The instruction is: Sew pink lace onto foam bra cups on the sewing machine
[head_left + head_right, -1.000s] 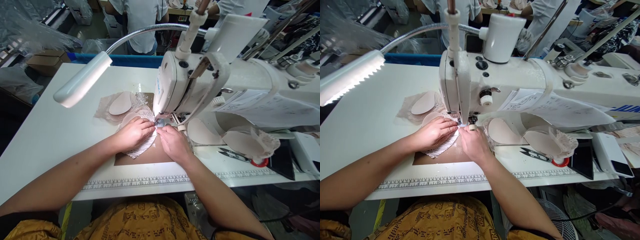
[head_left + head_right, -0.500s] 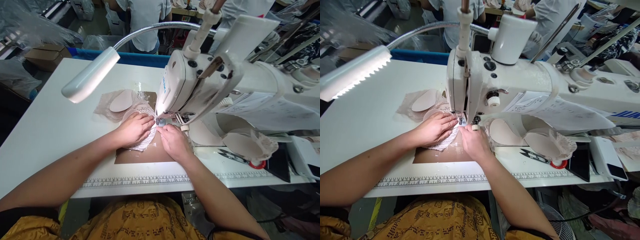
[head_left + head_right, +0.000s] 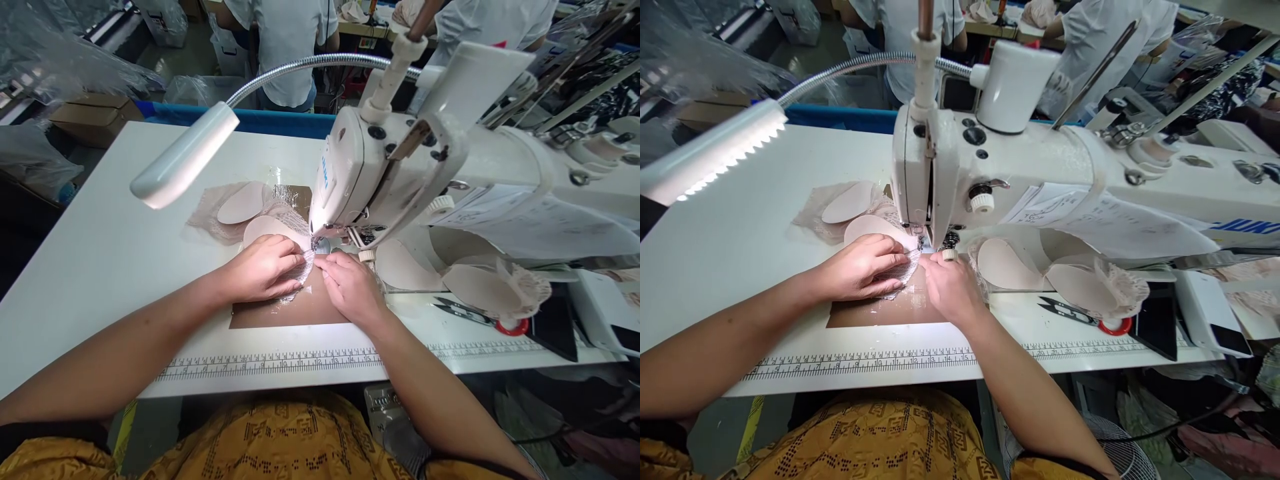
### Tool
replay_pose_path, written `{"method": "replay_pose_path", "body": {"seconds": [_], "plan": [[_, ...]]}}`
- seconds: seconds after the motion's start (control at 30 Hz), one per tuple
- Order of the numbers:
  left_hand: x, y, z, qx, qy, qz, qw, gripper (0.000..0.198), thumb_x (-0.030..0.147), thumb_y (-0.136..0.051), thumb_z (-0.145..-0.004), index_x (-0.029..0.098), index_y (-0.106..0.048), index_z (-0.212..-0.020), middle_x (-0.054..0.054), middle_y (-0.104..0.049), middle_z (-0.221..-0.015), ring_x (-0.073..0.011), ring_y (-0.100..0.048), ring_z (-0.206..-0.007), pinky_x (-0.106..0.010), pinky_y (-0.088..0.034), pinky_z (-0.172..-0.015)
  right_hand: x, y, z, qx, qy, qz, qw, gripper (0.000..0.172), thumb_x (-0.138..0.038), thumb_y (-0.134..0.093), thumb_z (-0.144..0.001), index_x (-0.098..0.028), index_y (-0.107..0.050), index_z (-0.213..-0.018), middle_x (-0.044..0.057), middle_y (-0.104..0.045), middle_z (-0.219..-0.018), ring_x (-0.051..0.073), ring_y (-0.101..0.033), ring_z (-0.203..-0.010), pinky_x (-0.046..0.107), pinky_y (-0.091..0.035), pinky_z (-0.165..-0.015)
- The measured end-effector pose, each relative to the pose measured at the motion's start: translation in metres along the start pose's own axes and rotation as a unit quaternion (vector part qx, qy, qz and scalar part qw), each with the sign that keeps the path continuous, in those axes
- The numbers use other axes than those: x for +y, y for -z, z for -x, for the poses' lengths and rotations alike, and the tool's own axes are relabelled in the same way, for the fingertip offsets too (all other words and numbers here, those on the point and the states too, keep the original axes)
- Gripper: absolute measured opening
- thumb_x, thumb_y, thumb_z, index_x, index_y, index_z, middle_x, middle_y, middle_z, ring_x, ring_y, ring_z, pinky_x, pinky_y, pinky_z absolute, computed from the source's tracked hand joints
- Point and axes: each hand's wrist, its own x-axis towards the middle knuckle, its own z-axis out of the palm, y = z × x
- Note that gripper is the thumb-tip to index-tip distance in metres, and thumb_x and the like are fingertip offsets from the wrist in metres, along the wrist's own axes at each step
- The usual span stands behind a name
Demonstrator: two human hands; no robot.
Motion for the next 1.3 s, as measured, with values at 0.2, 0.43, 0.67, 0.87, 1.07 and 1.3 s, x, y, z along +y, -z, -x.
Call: {"method": "replay_pose_path", "body": {"seconds": [0.2, 0.43, 0.67, 0.87, 1.07, 1.3], "plan": [[0.003, -0.002, -0.001, 0.018, 0.042, -0.018, 0.999, 0.029, 0.025, -0.045, -0.096, 0.014, -0.062, -0.076, -0.006, -0.06, -0.073, -0.0175, -0.052, -0.07, -0.031, -0.039, -0.066, 0.0, 0.001, 0.001, 0.015, 0.003, 0.008, 1.0, 0.029, -0.013, -0.046, -0.089, -0.017, -0.071, -0.104, 0.006, -0.068, -0.096, 0.019, -0.058, -0.084, 0.032, -0.044, -0.075], [-0.001, 0.001, 0.0, 0.013, 0.055, 0.061, 0.997, 0.027, 0.024, -0.046, -0.095, 0.014, -0.062, -0.077, -0.005, -0.062, -0.074, -0.0159, -0.053, -0.069, -0.029, -0.039, -0.066, -0.001, -0.001, 0.002, 0.002, 0.0, -0.001, 1.0, 0.035, -0.01, -0.046, -0.088, -0.017, -0.069, -0.113, 0.005, -0.067, -0.099, 0.018, -0.056, -0.082, 0.032, -0.043, -0.077], [-0.003, 0.007, 0.0, -0.027, 0.046, 0.067, 0.996, 0.026, 0.03, -0.045, -0.095, 0.013, -0.065, -0.095, -0.009, -0.066, -0.092, -0.0195, -0.057, -0.081, -0.032, -0.043, -0.075, -0.002, -0.001, 0.0, -0.032, 0.015, 0.034, 0.999, 0.041, -0.007, -0.044, -0.086, -0.021, -0.069, -0.116, 0.005, -0.061, -0.088, 0.018, -0.051, -0.078, 0.031, -0.039, -0.073], [-0.007, 0.002, 0.002, -0.04, -0.06, 0.023, 0.997, 0.04, 0.031, -0.042, -0.098, 0.015, -0.053, -0.133, -0.013, -0.056, -0.135, -0.0278, -0.051, -0.12, -0.042, -0.039, -0.098, -0.003, -0.003, 0.003, -0.038, 0.022, 0.049, 0.998, 0.039, -0.009, -0.045, -0.088, -0.023, -0.069, -0.117, 0.006, -0.06, -0.089, 0.018, -0.047, -0.078, 0.031, -0.036, -0.074], [-0.01, -0.001, 0.005, -0.04, -0.069, 0.02, 0.997, 0.043, 0.032, -0.045, -0.097, 0.013, -0.054, -0.134, -0.011, -0.056, -0.137, -0.0282, -0.051, -0.12, -0.044, -0.04, -0.1, -0.005, -0.004, 0.006, -0.025, 0.014, 0.071, 0.997, 0.038, -0.009, -0.046, -0.087, -0.023, -0.069, -0.114, 0.005, -0.06, -0.089, 0.018, -0.045, -0.078, 0.032, -0.034, -0.074], [-0.006, -0.003, 0.004, -0.024, -0.028, 0.006, 0.999, 0.045, 0.035, -0.046, -0.095, 0.013, -0.054, -0.134, -0.014, -0.054, -0.138, -0.0306, -0.05, -0.119, -0.046, -0.042, -0.097, -0.006, -0.003, -0.001, -0.024, -0.009, 0.093, 0.995, 0.041, -0.005, -0.044, -0.085, -0.023, -0.069, -0.113, 0.006, -0.06, -0.085, 0.018, -0.044, -0.073, 0.032, -0.031, -0.068]]}}
